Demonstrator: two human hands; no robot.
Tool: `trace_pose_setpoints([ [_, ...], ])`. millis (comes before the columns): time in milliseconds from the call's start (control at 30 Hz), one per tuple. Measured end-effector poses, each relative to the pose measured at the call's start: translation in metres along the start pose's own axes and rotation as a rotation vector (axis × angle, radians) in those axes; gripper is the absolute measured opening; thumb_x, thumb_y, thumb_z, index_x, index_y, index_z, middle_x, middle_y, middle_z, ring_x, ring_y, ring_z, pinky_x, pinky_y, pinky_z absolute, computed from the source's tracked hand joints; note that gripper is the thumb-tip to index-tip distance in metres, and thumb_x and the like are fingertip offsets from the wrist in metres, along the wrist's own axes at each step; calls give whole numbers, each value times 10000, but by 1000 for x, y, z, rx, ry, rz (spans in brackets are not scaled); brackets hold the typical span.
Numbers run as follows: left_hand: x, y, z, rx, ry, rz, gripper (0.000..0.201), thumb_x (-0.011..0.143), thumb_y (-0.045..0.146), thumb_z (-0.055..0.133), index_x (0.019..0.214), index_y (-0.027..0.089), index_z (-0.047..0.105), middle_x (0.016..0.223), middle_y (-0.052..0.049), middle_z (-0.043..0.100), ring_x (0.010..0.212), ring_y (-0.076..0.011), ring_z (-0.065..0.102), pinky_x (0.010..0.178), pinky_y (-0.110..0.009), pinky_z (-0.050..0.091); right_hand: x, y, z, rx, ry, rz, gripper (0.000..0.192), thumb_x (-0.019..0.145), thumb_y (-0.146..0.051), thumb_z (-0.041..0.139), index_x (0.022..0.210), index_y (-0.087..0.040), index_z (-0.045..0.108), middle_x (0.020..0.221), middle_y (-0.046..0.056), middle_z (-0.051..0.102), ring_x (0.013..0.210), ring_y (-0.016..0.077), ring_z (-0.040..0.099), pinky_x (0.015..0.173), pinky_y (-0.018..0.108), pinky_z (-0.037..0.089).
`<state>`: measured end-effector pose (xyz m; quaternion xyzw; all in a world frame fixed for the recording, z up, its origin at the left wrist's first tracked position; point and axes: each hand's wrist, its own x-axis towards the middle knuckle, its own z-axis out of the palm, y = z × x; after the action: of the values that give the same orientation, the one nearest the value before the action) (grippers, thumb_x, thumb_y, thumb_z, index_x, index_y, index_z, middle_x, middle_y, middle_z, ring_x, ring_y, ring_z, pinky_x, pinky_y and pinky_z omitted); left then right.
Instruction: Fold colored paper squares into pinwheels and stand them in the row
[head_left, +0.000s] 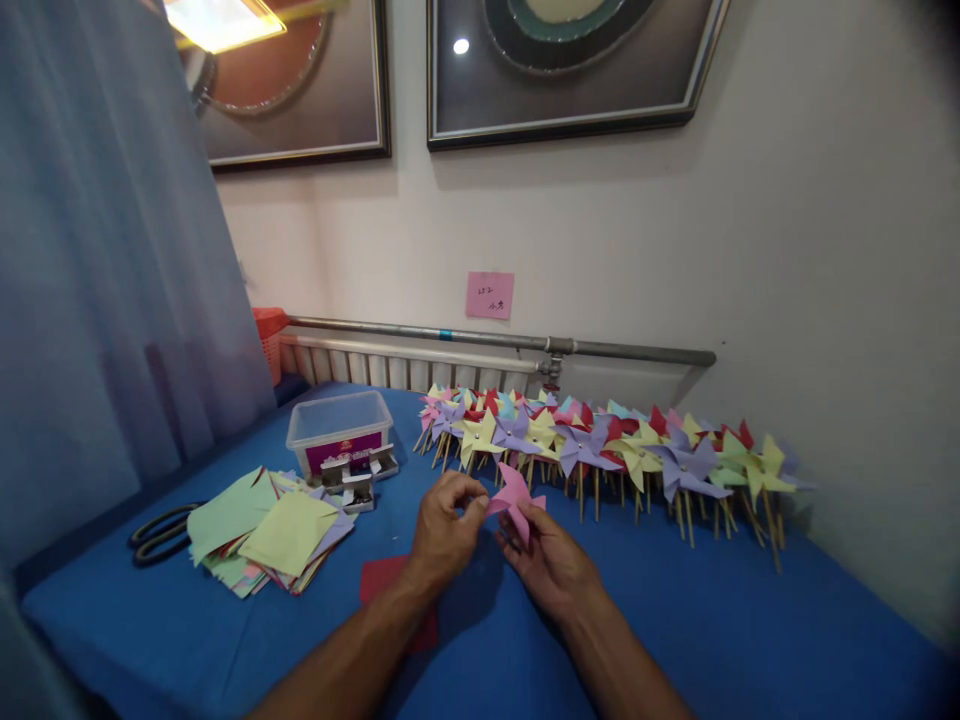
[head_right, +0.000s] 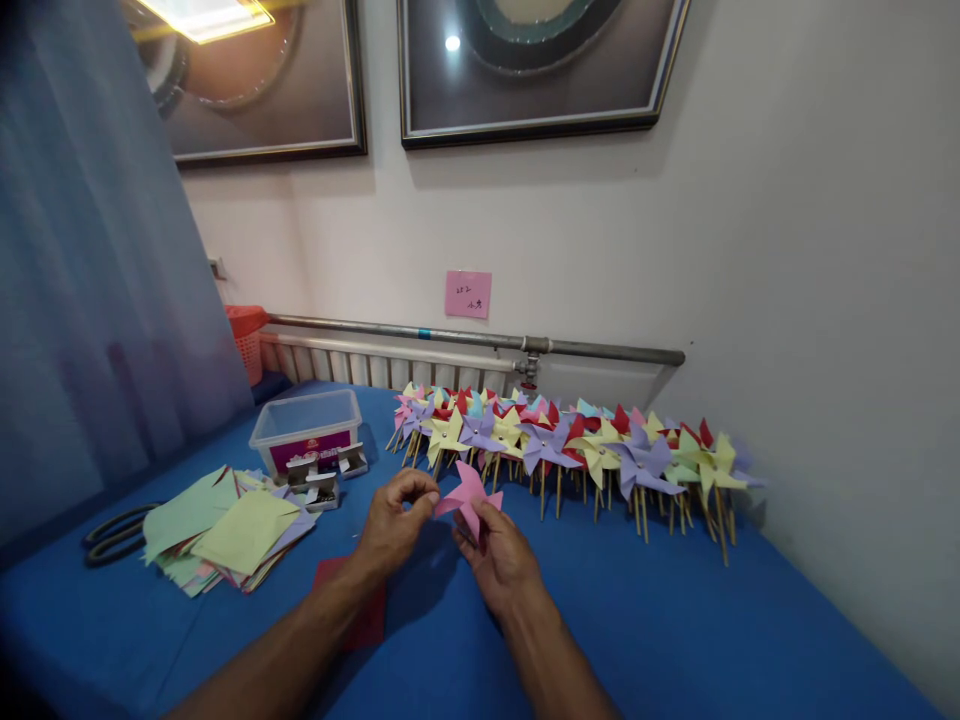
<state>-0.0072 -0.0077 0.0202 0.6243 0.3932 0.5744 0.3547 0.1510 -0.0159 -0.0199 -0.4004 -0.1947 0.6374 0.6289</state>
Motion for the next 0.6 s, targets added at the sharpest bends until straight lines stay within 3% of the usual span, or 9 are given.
trace_pose_setpoints([
  [67,-6,5,2,74,-26,67,120,782,189,635,707,193,728,738,-36,647,721,-162,554,714,-263,417,2,1,-2,15,-8,-12,198,683,-285,838,736,-235,654,756,23,747,812,231,732,739,375,612],
  [133,-11,5,6,92,-63,41,140,796,186,630,740,196,757,739,-37,667,713,-164,569,700,-261,413,2,1,-1,-7,-42,-59,206,681,-310,844,761,-230,673,818,41,767,850,244,735,722,371,610],
  [267,-14,-4,15,69,-93,-101,140,785,193,637,713,178,756,731,-37,703,699,-162,590,674,-254,403,-4,1,7,-67,-74,-171,266,637,-354,879,747,-208,685,803,41,763,847,246,724,702,350,599],
  [433,-11,-7,22,-109,-83,-338,132,716,268,733,717,137,746,627,-23,654,547,-114,487,549,-239,326,-11,3,19,-110,-69,-228,323,600,-398,890,714,-191,671,698,40,736,793,263,721,643,338,569],
  [600,-9,-4,25,-229,-58,-435,216,627,306,820,673,125,712,583,-12,617,494,-85,433,511,-231,297,-12,6,22,-131,-59,-242,339,593,-415,885,725,-196,664,713,39,740,774,259,717,616,330,553],
])
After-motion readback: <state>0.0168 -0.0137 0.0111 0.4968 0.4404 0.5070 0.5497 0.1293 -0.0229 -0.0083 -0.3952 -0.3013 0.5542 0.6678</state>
